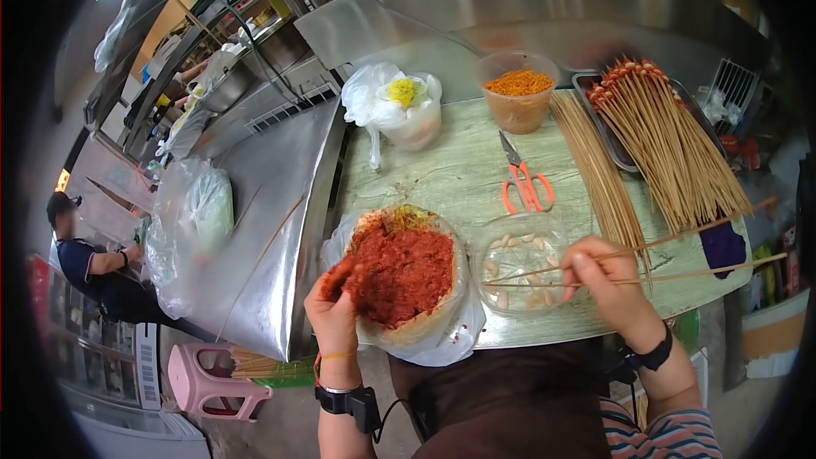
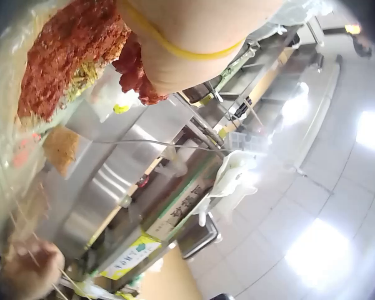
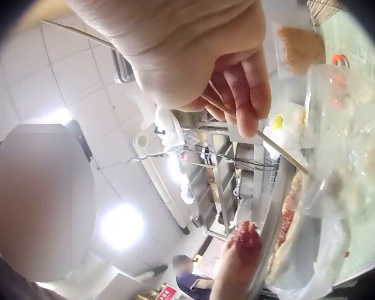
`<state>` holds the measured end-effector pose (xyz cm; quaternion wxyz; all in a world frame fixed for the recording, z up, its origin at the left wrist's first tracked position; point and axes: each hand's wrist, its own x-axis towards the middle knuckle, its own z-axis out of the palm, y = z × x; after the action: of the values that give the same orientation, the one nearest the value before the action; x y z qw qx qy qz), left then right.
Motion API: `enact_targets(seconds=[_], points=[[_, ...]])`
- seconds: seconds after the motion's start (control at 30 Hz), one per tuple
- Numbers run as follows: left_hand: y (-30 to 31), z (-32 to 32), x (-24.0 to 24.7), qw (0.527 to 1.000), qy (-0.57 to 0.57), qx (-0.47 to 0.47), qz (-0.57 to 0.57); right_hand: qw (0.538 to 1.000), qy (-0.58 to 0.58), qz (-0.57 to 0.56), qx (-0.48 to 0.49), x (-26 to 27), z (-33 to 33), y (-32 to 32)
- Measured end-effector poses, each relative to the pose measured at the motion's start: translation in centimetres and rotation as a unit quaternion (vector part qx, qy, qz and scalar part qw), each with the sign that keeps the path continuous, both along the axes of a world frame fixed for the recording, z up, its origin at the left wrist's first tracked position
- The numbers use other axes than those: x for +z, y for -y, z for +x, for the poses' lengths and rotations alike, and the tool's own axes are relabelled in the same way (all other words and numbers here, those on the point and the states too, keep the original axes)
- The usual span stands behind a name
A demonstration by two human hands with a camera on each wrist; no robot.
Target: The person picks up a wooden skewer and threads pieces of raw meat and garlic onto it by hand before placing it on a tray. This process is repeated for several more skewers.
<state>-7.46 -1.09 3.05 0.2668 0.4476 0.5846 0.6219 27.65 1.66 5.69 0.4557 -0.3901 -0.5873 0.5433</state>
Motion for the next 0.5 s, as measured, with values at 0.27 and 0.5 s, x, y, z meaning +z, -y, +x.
enact_targets(seconds=[0.27, 0.5], points=[[-0.6, 1.8, 0.2, 0.898, -0.416, -0.129, -0.067, 0.994, -0.061, 0.027, -0.09, 0.2, 2.4, 1.4], [-1.4, 4.5, 0.1, 0.803, -0.573, -0.15, -0.074, 0.994, -0.05, 0.014, -0.093, 0.1, 2.4, 2.1]])
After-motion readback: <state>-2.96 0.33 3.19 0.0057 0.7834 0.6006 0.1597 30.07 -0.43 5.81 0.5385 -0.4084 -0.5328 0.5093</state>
